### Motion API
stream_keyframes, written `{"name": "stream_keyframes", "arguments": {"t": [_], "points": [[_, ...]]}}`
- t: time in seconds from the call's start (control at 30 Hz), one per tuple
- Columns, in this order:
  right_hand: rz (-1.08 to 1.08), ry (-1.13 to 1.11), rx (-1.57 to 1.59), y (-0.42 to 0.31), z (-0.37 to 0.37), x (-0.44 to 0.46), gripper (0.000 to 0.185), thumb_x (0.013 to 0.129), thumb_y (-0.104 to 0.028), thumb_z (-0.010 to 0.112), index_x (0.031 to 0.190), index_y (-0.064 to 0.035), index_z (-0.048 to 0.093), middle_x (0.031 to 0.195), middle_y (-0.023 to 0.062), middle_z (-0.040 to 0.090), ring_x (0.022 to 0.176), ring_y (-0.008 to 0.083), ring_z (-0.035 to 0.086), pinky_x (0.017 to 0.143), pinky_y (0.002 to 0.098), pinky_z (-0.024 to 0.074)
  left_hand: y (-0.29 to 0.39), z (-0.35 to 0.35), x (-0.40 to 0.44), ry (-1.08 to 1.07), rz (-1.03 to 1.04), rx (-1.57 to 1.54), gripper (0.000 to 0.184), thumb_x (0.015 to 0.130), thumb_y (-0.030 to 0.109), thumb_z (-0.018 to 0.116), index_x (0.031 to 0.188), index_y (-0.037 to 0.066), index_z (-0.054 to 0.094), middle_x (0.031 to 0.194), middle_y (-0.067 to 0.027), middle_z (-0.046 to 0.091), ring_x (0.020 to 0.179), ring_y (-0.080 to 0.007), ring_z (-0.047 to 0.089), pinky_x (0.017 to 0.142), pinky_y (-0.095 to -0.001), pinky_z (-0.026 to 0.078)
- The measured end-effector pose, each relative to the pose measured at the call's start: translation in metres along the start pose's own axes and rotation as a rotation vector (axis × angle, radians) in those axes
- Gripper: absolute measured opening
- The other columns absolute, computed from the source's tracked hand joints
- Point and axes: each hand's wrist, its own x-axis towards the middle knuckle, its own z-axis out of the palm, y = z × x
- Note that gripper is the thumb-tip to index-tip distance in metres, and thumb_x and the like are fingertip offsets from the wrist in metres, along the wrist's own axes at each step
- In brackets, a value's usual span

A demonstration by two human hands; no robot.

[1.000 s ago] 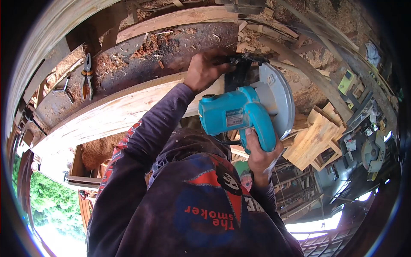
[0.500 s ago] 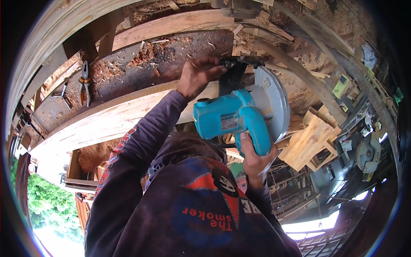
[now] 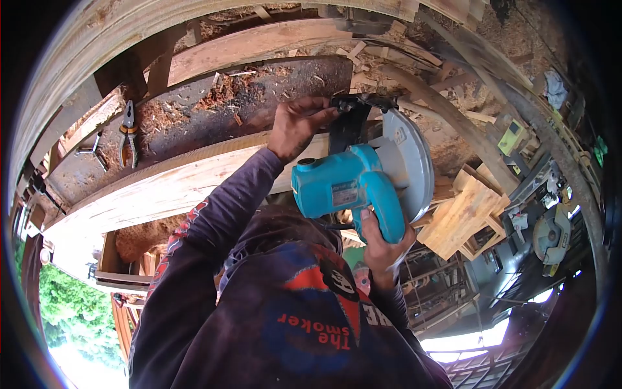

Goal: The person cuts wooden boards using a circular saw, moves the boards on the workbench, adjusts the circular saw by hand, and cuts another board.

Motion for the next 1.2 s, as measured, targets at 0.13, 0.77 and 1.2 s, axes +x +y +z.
{"name": "stream_keyframes", "arguments": {"t": [0.13,0.77,1.2], "points": [[0.234,-0.021,0.236,-0.001,0.002,-0.012,0.01,0.084,-0.004,0.073,0.088,0.0023,0.068,0.073,0.0121,0.059,0.055,0.0288,0.059,0.05,0.0401,0.0446,-0.001,-0.003,0.0,-0.036,0.106,0.191,0.027,0.089,0.015,0.077,0.107,-0.004,0.072,0.094,-0.0091,0.075,0.086,-0.0116,0.069,0.077,-0.0297,0.057],[0.452,0.015,0.396,-0.005,0.009,-0.022,0.013,0.086,-0.009,0.072,0.082,0.0011,0.065,0.064,0.0064,0.058,0.051,0.0183,0.056,0.049,0.0344,0.0428,-0.014,-0.007,0.005,-0.025,0.219,0.356,0.031,0.088,0.024,0.073,0.103,-0.002,0.074,0.084,-0.0163,0.073,0.077,-0.0184,0.07,0.073,-0.034,0.055],[0.37,-0.021,0.321,-0.004,0.002,-0.002,0.011,0.084,-0.007,0.073,0.087,0.0007,0.065,0.073,0.0119,0.059,0.053,0.03,0.059,0.049,0.0404,0.0444,0.002,-0.002,0.001,0.004,0.082,0.08,0.033,0.091,0.021,0.077,0.109,-0.006,0.071,0.092,-0.0077,0.074,0.082,-0.0088,0.066,0.075,-0.027,0.055]]}}
